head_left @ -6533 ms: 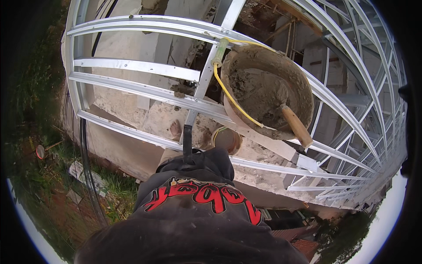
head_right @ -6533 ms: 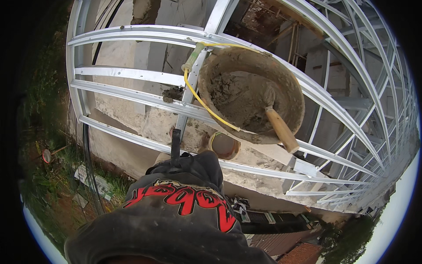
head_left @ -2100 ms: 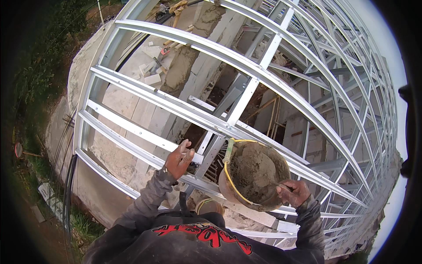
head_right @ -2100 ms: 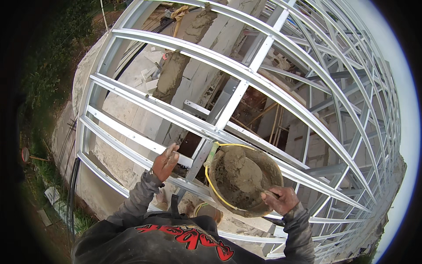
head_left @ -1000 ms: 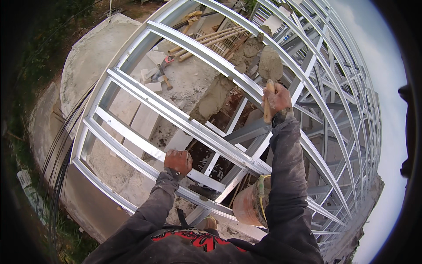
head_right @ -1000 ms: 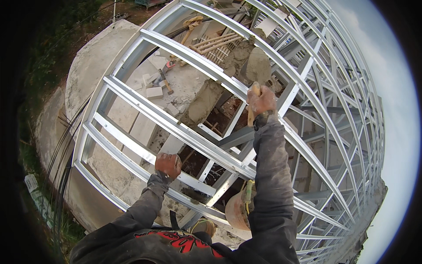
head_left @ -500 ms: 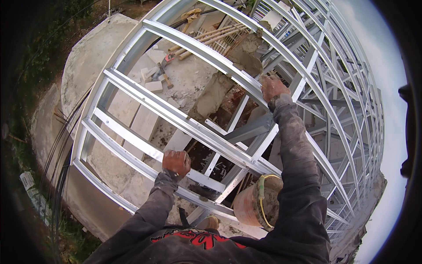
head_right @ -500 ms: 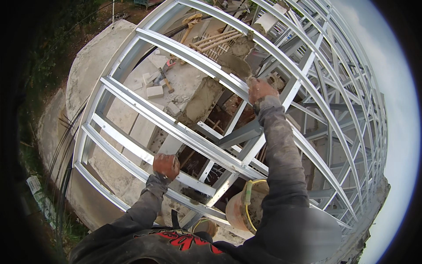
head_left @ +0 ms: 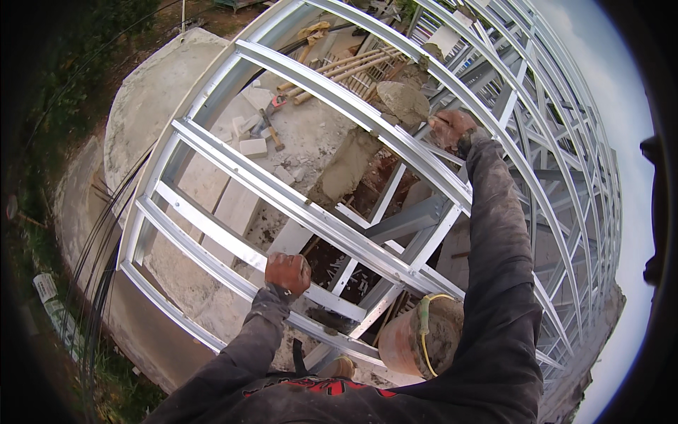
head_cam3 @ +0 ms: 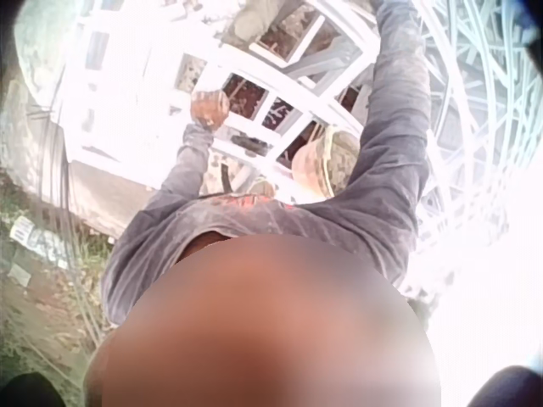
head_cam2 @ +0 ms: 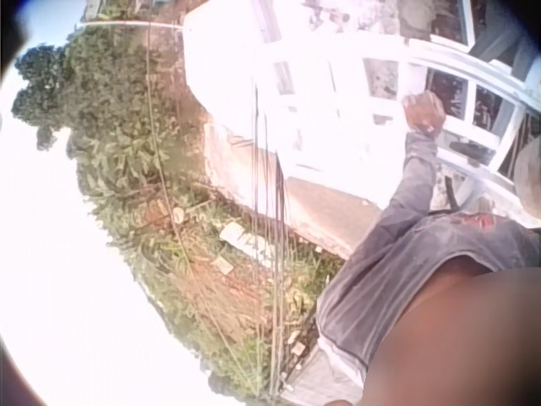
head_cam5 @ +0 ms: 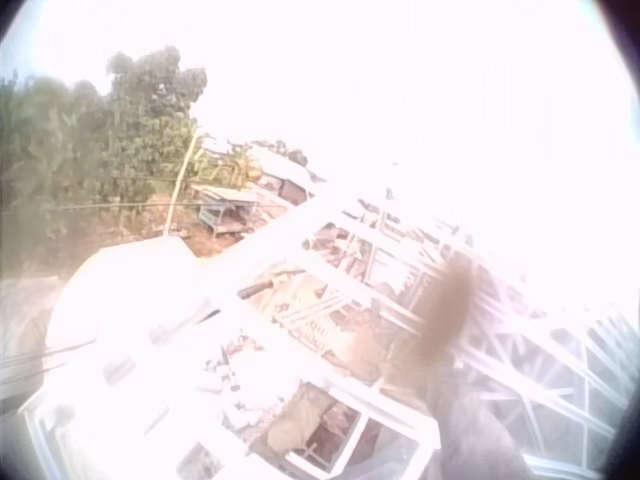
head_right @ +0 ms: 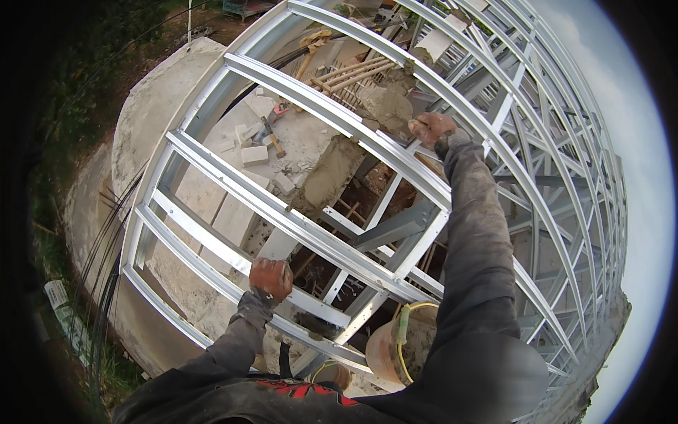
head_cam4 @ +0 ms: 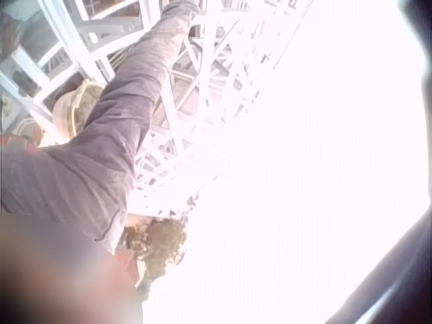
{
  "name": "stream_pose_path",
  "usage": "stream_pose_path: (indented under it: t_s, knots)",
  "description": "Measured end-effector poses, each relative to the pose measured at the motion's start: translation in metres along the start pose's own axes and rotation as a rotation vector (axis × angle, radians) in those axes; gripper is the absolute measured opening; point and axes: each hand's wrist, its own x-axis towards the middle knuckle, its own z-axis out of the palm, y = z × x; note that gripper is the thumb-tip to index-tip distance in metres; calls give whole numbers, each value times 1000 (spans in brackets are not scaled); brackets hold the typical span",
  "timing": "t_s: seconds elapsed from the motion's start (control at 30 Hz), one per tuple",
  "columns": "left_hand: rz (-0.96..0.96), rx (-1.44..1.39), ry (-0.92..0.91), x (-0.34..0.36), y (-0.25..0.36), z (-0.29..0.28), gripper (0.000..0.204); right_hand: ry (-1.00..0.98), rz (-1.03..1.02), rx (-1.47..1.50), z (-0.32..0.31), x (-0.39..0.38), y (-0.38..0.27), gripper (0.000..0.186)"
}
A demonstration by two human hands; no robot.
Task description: The person scoops cement from a bucket with a trowel and applies it to the joints of a metal roof frame. They repeatedly smooth the cement along the frame's seams.
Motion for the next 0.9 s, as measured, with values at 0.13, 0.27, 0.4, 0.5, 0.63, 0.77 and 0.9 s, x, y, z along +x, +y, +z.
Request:
stream_pose_path:
  t_s: [0.13, 0.27, 0.4, 0.5, 0.63, 0.77, 0.9]
  knots:
    - [-12, -22, 22, 0, 0, 0, 13, 154, 79, -275, -24, 4, -12, 30]
    - [-12, -39, 46, 1, 0, 0, 14, 324, -45, -701, -30, 5, -39, 40]
    - [-12, -55, 39, 0, -2, -1, 15, 260, -228, -955, -28, 32, -62, 47]
    - [-13, -67, 62, -2, -4, 2, 15, 132, -314, -1089, -27, 60, -60, 48]
    - [-10, -70, 105, -3, -6, 7, 15, 233, -240, -1173, -32, 85, -47, 36]
    - [-4, -78, 75, -3, -7, 5, 15, 369, -124, -1074, -41, 75, -44, 43]
    - [-15, -80, 17, 0, -4, 1, 17, 332, 36, -1001, -55, 23, -43, 44]
